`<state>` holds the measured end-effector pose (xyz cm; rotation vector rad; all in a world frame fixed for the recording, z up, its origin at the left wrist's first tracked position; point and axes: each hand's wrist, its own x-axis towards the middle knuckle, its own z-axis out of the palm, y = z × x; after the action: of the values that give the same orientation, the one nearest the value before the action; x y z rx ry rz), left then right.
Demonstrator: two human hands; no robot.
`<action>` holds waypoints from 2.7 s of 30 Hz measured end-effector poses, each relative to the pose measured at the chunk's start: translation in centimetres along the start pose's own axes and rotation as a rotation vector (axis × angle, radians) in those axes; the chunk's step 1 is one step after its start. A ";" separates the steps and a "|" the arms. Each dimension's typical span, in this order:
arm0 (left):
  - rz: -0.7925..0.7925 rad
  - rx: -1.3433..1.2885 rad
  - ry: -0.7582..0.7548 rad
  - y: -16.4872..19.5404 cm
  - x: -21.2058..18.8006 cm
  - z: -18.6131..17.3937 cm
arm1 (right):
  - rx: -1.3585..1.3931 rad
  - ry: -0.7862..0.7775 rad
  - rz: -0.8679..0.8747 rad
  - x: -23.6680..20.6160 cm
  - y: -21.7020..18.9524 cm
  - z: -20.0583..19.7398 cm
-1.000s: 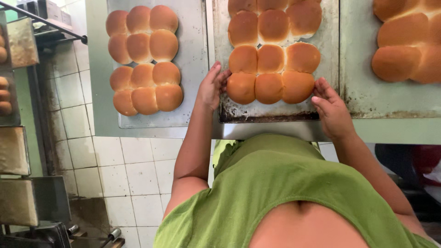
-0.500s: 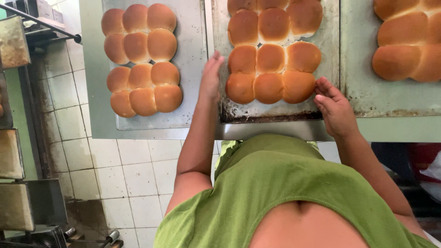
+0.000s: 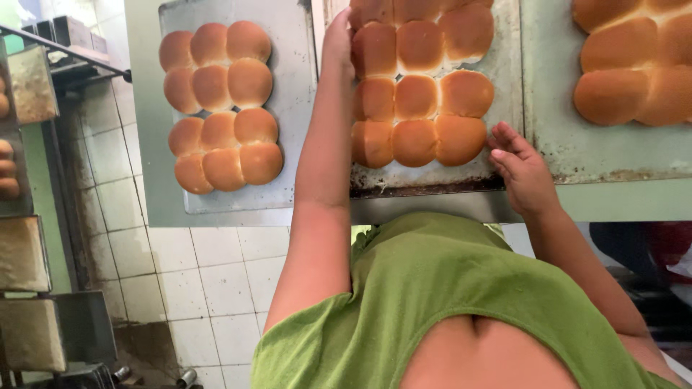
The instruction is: The person lifts baked bun clusters off baking trays by hand, separates buns that are stuck together, and rearranges the bun clusters across the trays on the stainless steel table. At the end the person carries a tray away from the table.
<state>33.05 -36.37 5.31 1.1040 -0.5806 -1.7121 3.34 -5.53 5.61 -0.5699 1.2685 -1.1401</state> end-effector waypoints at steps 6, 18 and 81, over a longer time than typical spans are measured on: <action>0.045 0.258 0.043 1.0 -1.5 0.7 | 0.009 -0.021 -0.012 1.5 0.6 -0.6; 0.274 0.276 -0.005 -0.7 -3.6 -1.9 | -0.050 0.047 -0.253 13.9 -5.5 0.4; 0.164 0.102 -0.022 -8.7 -14.7 -7.6 | 0.211 -0.228 0.088 6.0 -4.7 6.0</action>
<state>37.19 -18.63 0.88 1.0790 -0.7588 -1.5686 6.75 -14.15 8.55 -0.4672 0.9562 -1.0865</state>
